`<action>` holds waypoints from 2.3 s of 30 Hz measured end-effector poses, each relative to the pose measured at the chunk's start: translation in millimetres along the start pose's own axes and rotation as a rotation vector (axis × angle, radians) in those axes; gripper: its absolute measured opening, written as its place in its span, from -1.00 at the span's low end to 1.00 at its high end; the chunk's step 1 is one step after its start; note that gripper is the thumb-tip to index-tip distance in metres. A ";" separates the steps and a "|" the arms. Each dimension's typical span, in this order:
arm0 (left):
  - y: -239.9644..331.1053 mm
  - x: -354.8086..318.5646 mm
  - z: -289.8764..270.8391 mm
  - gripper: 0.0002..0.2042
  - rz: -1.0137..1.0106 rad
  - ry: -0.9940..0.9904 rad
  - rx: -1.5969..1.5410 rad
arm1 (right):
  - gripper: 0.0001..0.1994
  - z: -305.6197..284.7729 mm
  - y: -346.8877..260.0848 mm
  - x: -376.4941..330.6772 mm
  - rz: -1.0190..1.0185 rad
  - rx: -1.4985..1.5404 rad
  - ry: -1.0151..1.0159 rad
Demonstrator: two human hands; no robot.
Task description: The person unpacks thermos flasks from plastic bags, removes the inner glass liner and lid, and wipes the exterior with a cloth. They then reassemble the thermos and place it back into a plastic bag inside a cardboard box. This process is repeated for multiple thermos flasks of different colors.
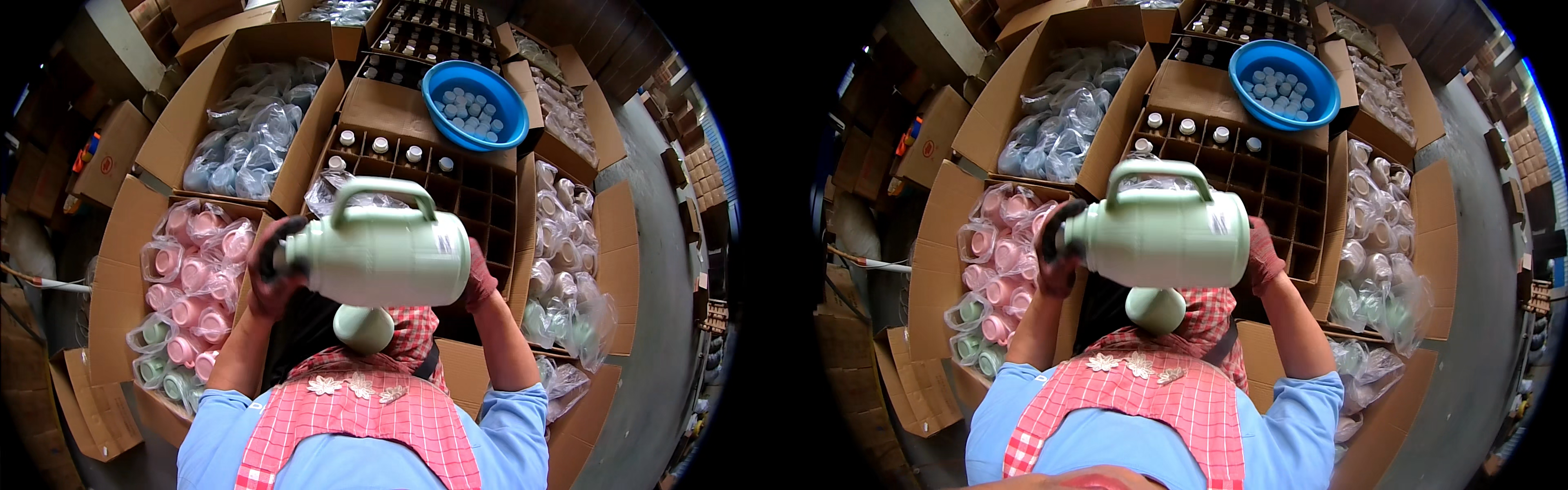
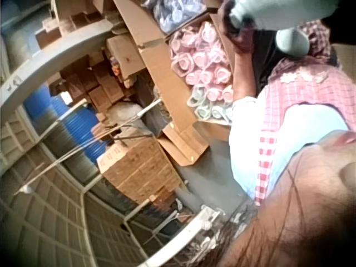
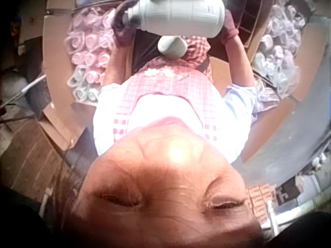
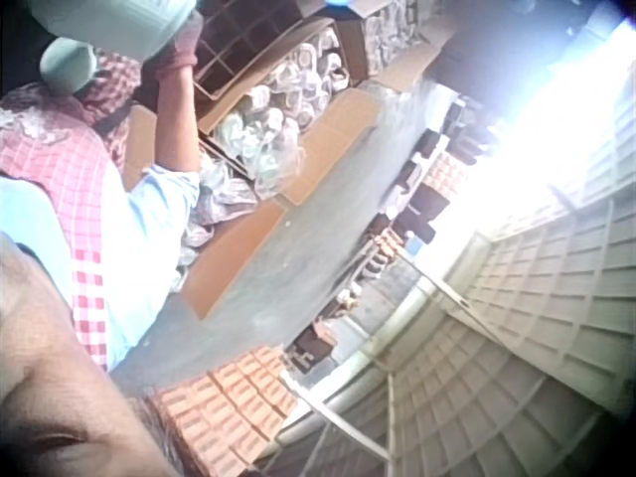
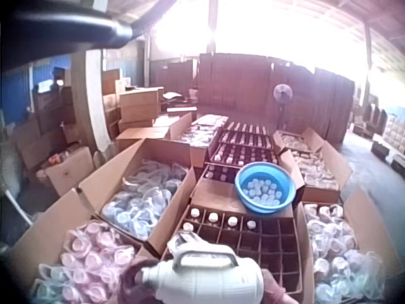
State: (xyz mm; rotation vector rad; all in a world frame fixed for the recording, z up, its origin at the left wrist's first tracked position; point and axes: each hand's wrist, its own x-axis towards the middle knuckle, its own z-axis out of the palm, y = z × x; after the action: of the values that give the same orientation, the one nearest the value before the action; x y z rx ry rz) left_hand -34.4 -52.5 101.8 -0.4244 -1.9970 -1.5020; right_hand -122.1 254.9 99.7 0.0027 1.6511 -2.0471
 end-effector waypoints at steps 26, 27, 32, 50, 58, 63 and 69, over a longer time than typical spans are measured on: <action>-56.0 -32.9 1.6 -0.57 0.141 -0.146 0.444 | -0.66 31.6 -67.9 -54.0 -1.283 -1.317 -0.066; -64.3 -42.3 5.2 -0.55 0.262 -0.108 0.564 | -0.65 32.6 -68.5 -54.1 -1.271 -1.282 -0.046; -28.6 -24.1 24.1 -0.52 0.203 0.176 -0.150 | -0.74 23.7 -51.0 -45.5 -1.055 -0.955 0.128; 17.7 -10.8 17.9 -0.37 -0.869 -0.296 -0.537 | -0.87 -11.8 -41.9 -8.6 -0.163 -0.299 -0.121; -18.7 33.4 -13.5 -0.17 -0.914 -0.263 -0.602 | -0.86 36.1 -30.2 30.1 -0.610 -0.687 -0.258; -30.0 11.0 -10.1 -0.73 -0.919 -0.421 -0.363 | -0.89 50.5 -29.0 49.1 -0.410 -0.527 -0.186; -105.0 -92.8 -61.1 -0.77 -0.824 0.026 -0.580 | -0.85 58.3 -15.7 10.0 -0.245 -0.381 -0.101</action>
State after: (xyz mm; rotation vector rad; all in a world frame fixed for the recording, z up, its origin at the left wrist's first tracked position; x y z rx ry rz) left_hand -7.2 -133.6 -24.8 0.2529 -1.7574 -2.5836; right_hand -119.0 199.8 126.3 -0.4460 2.0300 -1.8283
